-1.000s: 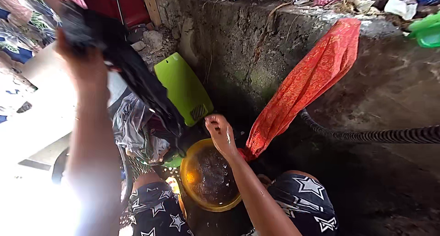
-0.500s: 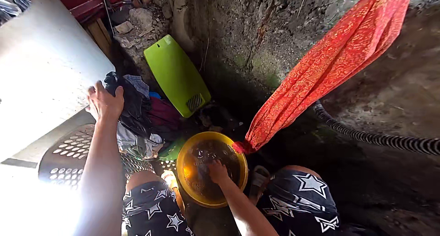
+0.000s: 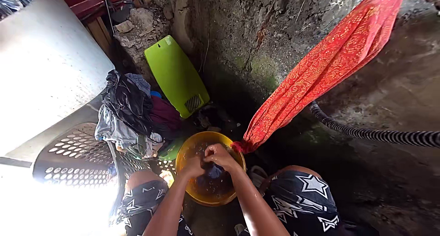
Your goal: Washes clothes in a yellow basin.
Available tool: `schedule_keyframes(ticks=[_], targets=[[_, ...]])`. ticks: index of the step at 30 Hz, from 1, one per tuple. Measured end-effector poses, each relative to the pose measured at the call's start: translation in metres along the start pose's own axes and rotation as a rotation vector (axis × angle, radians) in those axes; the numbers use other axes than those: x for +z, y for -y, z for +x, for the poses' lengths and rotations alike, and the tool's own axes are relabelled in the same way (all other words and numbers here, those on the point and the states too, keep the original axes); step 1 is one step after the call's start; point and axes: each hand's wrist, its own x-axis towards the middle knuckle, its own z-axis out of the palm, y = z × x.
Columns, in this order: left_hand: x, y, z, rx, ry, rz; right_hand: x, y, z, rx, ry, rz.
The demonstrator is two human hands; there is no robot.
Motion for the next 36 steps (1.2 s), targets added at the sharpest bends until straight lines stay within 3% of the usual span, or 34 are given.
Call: schedule_keyframes(ticks=[4, 6, 10, 13, 16, 18, 21, 23, 26, 31, 34, 36], targets=[[0.008, -0.006, 0.003, 0.154, -0.269, -0.316, -0.015, 0.037, -0.024, -0.288, -0.141, 0.393], [-0.006, -0.022, -0.013, 0.237, -0.402, -0.51, -0.026, 0.025, -0.02, -0.327, -0.135, 0.375], [-0.025, -0.03, -0.037, 0.504, -0.528, -1.017, -0.024, -0.033, 0.0, -0.13, 0.057, 0.032], [-0.037, -0.025, -0.044, 0.645, -0.549, -1.145, 0.005, -0.075, 0.02, 0.093, 0.153, -0.218], [-0.039, -0.018, -0.036, 0.581, -0.567, -0.855, 0.023, -0.097, 0.029, 0.347, 0.186, -0.508], [-0.038, -0.008, -0.022, 0.302, -0.562, -0.375, 0.028, -0.098, 0.02, 0.474, 0.247, -0.577], [-0.039, -0.003, -0.004, -0.117, -0.246, 0.122, 0.029, -0.084, 0.011, 0.536, 0.341, -0.601], [-0.03, 0.002, 0.006, -0.208, -0.064, 0.227, 0.026, -0.059, 0.006, 0.528, 0.267, -0.672], [-0.014, 0.007, 0.016, -0.087, 0.05, 0.201, 0.013, -0.001, -0.001, 0.359, 0.112, -0.693], [-0.008, 0.012, 0.021, 0.009, -0.168, 0.007, -0.025, 0.114, -0.045, -0.068, -0.085, -0.63], [-0.011, 0.017, 0.022, -0.065, -0.23, -0.114, -0.038, 0.162, -0.072, -0.484, -0.386, -0.603], [-0.009, 0.022, 0.023, -0.149, -0.164, 0.003, -0.047, 0.191, -0.084, -0.673, -0.537, -0.584]])
